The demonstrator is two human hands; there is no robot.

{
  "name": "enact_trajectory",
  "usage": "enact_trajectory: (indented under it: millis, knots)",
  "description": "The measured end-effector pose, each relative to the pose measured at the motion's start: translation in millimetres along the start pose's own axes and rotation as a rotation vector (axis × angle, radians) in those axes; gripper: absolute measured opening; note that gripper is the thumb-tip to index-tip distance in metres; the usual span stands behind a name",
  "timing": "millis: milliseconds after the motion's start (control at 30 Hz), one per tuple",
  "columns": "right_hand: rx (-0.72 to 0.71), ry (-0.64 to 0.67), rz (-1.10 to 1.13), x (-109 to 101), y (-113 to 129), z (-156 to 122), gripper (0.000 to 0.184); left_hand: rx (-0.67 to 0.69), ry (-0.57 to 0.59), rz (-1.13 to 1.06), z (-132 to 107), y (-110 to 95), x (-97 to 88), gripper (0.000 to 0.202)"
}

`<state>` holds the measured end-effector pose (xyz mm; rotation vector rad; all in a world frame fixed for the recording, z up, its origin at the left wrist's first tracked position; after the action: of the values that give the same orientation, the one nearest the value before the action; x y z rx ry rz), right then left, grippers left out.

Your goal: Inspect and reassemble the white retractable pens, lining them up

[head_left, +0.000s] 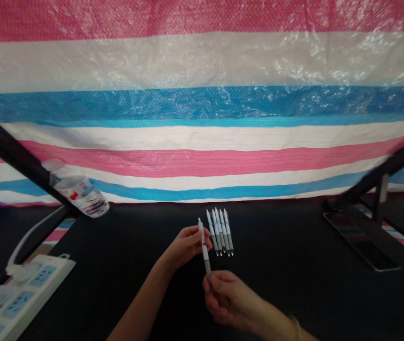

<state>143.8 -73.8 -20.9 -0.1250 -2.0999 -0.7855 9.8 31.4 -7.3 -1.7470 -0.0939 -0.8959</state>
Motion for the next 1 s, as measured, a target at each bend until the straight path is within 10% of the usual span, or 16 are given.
enact_trajectory:
  millis: [667, 1000]
  knots:
    - [0.016, -0.293, -0.218, 4, 2, -10, 0.051, 0.064, -0.154, 0.018, -1, 2, 4.8, 0.029]
    - [-0.055, -0.078, 0.065, -7, 6, -2, 0.036, 0.094, -0.210, 0.016, 0, 4, 5.2, 0.032]
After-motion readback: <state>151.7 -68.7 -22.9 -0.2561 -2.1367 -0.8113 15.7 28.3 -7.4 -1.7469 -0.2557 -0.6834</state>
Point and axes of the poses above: each hand's wrist, its own z-axis towards the middle knuckle, its own x-axis out of the palm, y = z × x, the point moved 2 cm from there along z, towards the middle knuckle, and after that the axes turned 5 degrees about x, right-handed, at the moved point
